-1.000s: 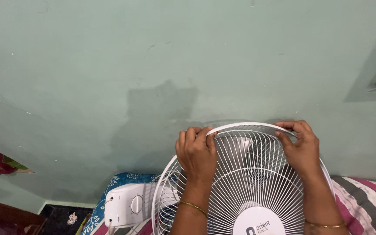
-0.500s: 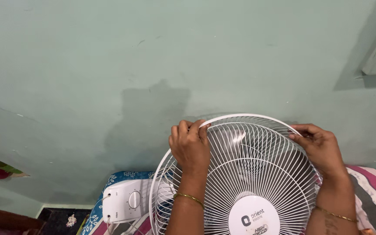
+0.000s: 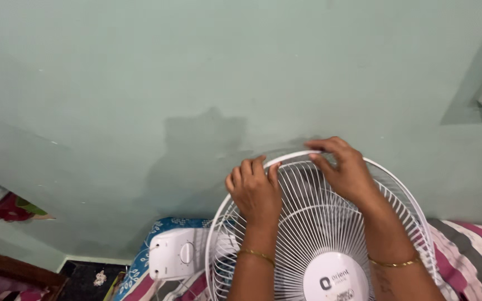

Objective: The person assembles a white table fan by hand. They attach the rear cage, secure the fan blades with a central cap, and then attach the front cage, completing the assembly.

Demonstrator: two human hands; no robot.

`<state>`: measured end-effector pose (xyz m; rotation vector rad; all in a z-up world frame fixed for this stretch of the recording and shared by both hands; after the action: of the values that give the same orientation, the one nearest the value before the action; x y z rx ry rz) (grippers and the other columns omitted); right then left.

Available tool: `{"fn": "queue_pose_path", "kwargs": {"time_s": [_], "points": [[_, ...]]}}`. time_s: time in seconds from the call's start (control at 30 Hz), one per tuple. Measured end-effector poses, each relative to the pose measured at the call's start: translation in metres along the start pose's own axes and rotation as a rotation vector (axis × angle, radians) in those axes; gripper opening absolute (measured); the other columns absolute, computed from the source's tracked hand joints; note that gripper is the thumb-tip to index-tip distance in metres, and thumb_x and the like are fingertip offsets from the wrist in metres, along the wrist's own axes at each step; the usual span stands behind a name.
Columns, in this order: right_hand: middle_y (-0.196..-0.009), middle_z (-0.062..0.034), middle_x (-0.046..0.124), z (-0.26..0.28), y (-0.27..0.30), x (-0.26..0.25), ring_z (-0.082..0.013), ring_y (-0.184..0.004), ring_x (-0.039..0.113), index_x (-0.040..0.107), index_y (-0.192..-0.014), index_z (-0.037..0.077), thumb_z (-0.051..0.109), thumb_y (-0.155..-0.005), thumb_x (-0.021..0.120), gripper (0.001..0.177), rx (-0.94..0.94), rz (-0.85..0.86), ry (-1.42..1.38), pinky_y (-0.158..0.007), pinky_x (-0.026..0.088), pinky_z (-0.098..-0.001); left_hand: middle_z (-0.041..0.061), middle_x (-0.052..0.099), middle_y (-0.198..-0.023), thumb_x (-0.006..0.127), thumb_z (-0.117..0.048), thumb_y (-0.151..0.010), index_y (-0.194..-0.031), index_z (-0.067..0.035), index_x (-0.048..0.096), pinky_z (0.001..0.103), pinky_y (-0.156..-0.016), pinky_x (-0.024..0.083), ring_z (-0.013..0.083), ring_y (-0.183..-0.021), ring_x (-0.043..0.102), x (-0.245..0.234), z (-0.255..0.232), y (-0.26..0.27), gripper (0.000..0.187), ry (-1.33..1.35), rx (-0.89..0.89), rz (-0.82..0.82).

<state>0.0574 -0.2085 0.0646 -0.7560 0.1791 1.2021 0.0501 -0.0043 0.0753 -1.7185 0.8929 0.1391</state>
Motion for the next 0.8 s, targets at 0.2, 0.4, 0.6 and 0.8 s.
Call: {"fn": "queue_pose_path", "kwargs": {"time_s": [0.2, 0.4, 0.6, 0.8], "points": [[-0.087, 0.0068, 0.071, 0.040, -0.014, 0.041, -0.0142, -0.091, 0.057, 0.082, -0.100, 0.025, 0.034, -0.083, 0.076, 0.019, -0.196, 0.039, 0.298, -0.093, 0.029, -0.0391, 0.002, 0.069, -0.101, 0.071, -0.036, -0.091, -0.103, -0.016, 0.076, 0.044, -0.088, 0.044, 0.0247, -0.098, 0.062, -0.021, 0.038, 0.015, 0.024, -0.053, -0.213, 0.023], [-0.083, 0.0102, 0.064, 0.031, -0.010, 0.050, -0.0130, -0.088, 0.050, 0.081, -0.093, 0.027, 0.033, -0.082, 0.079, 0.013, -0.386, -0.121, 0.381, -0.088, 0.022, -0.0405, 0.003, 0.069, -0.096, 0.076, -0.037, -0.084, -0.100, -0.011, 0.077, 0.043, -0.079, 0.048, 0.0254, -0.093, 0.062, -0.007, 0.031, 0.009, 0.031, 0.050, -0.113, 0.024], [-0.082, 0.0125, 0.062, 0.025, -0.005, 0.045, -0.0124, -0.091, 0.047, 0.081, -0.093, 0.024, 0.029, -0.081, 0.082, 0.013, -0.422, -0.155, 0.266, -0.089, 0.021, -0.0391, -0.002, 0.069, -0.085, 0.082, -0.022, -0.079, -0.091, -0.012, 0.079, 0.039, -0.076, 0.050, 0.0223, -0.083, 0.060, -0.012, 0.031, 0.011, 0.016, 0.155, -0.126, -0.052], [-0.076, 0.0109, 0.059, 0.022, -0.009, 0.044, -0.0113, -0.086, 0.045, 0.082, -0.094, 0.024, 0.031, -0.080, 0.083, 0.015, -0.377, -0.139, 0.236, -0.089, 0.020, -0.0371, -0.002, 0.067, -0.078, 0.084, -0.021, -0.077, -0.090, -0.014, 0.081, 0.037, -0.071, 0.050, 0.0208, -0.077, 0.058, -0.014, 0.031, 0.010, 0.015, 0.159, -0.150, -0.056]]}}
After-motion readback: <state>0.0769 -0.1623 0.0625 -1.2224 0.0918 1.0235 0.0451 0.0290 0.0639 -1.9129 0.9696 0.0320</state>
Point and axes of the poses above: each hand's wrist, its own y-axis away from the middle knuckle, its own x-axis out of the palm, z = x × y, the point moved 9 cm from there along -y, towards the middle knuckle
